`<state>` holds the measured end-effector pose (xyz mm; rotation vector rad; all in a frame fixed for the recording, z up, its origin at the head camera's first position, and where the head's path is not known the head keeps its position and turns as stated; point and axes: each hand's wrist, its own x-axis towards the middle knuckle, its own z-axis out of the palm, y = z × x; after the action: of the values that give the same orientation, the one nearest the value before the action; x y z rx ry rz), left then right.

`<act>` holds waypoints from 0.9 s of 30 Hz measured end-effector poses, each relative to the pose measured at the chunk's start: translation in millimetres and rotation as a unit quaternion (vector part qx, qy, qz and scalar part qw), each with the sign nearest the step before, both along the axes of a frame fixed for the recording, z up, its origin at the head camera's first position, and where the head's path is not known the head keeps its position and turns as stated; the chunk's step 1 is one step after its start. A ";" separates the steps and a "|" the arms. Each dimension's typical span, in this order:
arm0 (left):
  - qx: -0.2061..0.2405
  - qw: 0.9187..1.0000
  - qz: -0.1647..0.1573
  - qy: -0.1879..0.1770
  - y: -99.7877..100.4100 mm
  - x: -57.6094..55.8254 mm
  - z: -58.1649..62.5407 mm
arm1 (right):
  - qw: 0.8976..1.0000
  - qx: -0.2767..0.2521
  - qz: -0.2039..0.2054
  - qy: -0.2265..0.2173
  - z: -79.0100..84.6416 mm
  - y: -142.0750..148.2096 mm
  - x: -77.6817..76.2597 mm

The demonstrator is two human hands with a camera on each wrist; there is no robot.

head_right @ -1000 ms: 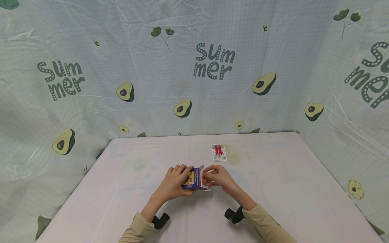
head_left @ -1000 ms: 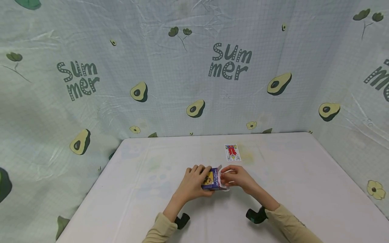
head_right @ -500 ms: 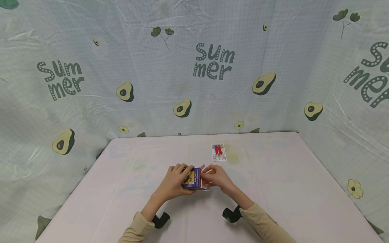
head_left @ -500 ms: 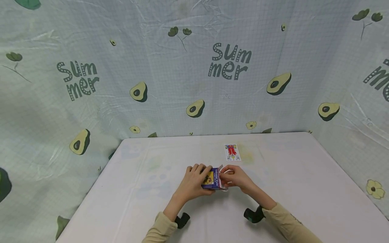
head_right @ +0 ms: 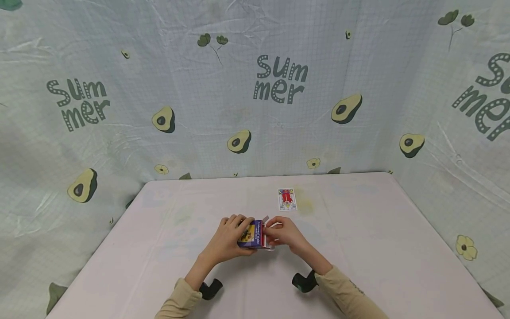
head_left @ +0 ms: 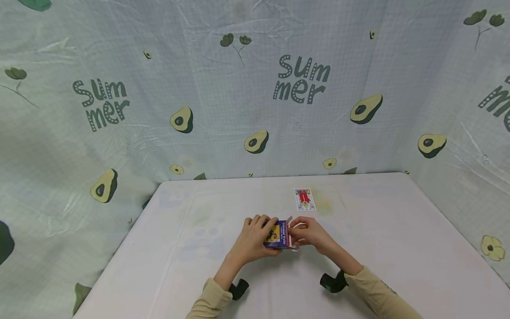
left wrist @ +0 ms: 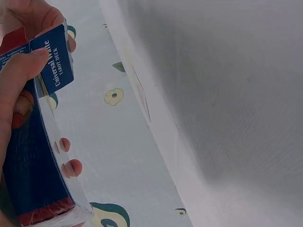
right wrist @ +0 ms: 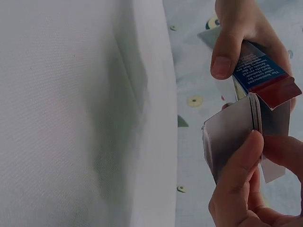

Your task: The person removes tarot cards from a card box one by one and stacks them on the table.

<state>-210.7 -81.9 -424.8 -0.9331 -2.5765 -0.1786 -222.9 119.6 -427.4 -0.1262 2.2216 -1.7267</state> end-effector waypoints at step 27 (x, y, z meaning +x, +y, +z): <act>-0.002 1.000 0.010 -0.024 -2.4 3.5 0.5 | 0.999 0.024 -0.019 0.013 5.0 13.4 3.8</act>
<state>-207.2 -84.3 -424.4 -0.9150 -2.6311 -0.1923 -219.1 133.0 -422.4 -0.0951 2.2964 -1.6986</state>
